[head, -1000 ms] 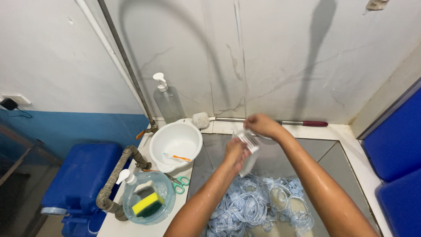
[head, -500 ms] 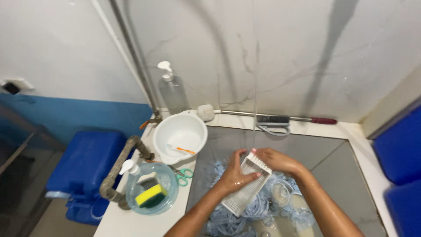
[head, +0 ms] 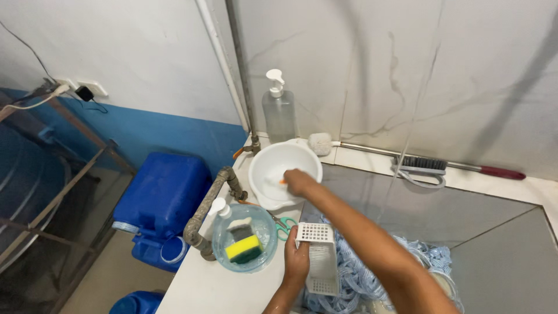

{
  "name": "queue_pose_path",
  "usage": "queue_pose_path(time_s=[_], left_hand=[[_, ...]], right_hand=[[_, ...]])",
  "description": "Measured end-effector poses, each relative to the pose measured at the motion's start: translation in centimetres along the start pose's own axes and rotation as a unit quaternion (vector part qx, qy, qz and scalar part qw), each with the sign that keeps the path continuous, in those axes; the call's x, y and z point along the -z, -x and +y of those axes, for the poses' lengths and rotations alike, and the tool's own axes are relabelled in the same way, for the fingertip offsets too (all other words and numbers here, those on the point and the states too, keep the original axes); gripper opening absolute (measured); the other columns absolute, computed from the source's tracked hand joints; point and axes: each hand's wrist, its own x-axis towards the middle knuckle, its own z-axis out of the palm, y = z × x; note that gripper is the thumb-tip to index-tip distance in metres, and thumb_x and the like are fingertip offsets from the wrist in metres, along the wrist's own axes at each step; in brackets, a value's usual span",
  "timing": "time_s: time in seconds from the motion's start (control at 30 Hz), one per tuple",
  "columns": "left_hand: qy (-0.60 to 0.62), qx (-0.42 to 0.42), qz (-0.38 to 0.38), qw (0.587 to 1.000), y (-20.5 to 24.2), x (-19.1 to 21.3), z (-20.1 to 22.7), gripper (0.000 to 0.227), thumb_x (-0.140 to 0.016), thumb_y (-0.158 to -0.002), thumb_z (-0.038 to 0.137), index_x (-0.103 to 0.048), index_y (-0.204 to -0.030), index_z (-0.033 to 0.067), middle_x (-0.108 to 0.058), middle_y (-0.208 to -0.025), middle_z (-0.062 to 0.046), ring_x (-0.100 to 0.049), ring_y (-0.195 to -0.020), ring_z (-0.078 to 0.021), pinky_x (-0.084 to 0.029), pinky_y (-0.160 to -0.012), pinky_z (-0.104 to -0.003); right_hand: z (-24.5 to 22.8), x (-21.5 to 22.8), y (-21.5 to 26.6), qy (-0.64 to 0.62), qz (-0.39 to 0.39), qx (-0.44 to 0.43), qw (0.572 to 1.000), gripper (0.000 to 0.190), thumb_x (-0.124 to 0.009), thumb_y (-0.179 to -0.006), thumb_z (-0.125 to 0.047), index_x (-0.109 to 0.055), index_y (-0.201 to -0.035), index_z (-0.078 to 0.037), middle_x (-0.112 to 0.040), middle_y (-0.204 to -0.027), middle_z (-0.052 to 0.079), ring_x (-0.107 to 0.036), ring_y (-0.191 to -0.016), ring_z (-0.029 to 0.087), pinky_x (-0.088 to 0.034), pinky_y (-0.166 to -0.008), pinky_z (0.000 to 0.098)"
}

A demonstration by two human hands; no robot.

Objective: The person scrubs a white plastic tray with a green sponge and rinses it under running water. They then use a toothbrush to clean the tray's crevices and rinse it again before placing it aside.

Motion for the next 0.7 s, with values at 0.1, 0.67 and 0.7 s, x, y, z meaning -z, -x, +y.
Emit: queue_pose_path(time_s=[0.1, 0.67, 0.7], left_hand=[[-0.022, -0.050, 0.005, 0.998, 0.4, 0.0, 2.0, 0.032, -0.053, -0.096, 0.000, -0.059, -0.127, -0.0001, -0.071, -0.111, -0.007, -0.066, -0.103, -0.0126, -0.052, -0.091, -0.027], [-0.099, -0.010, -0.142, 0.985, 0.4, -9.1, 6.8, 0.017, -0.060, -0.094, 0.002, -0.070, -0.108, 0.0056, -0.077, -0.094, -0.007, -0.073, -0.086, -0.0149, -0.058, -0.075, -0.029], [-0.101, -0.012, -0.157, 0.982, 0.4, -9.4, 6.9, 0.018, -0.060, -0.093, 0.002, -0.070, -0.108, 0.0053, -0.078, -0.095, -0.008, -0.074, -0.087, -0.0160, -0.059, -0.076, -0.029]], right_hand=[[3.1, 5.9, 5.6, 0.001, 0.036, 0.008, 0.999, 0.024, -0.056, -0.087, -0.001, -0.068, -0.107, 0.001, -0.073, -0.099, 0.026, -0.072, -0.093, 0.041, -0.057, -0.080, 0.0492], [0.9, 13.2, 39.5, 0.001, 0.109, -0.157, 0.982, 0.064, -0.066, -0.085, -0.019, -0.056, -0.147, -0.036, -0.072, -0.091, 0.001, -0.072, -0.069, 0.025, -0.057, -0.063, 0.0402], [0.9, 13.4, 39.8, -0.011, 0.116, -0.158, 0.981, 0.066, -0.068, -0.083, -0.019, -0.057, -0.146, -0.036, -0.073, -0.092, 0.000, -0.073, -0.069, 0.025, -0.057, -0.062, 0.0404]])
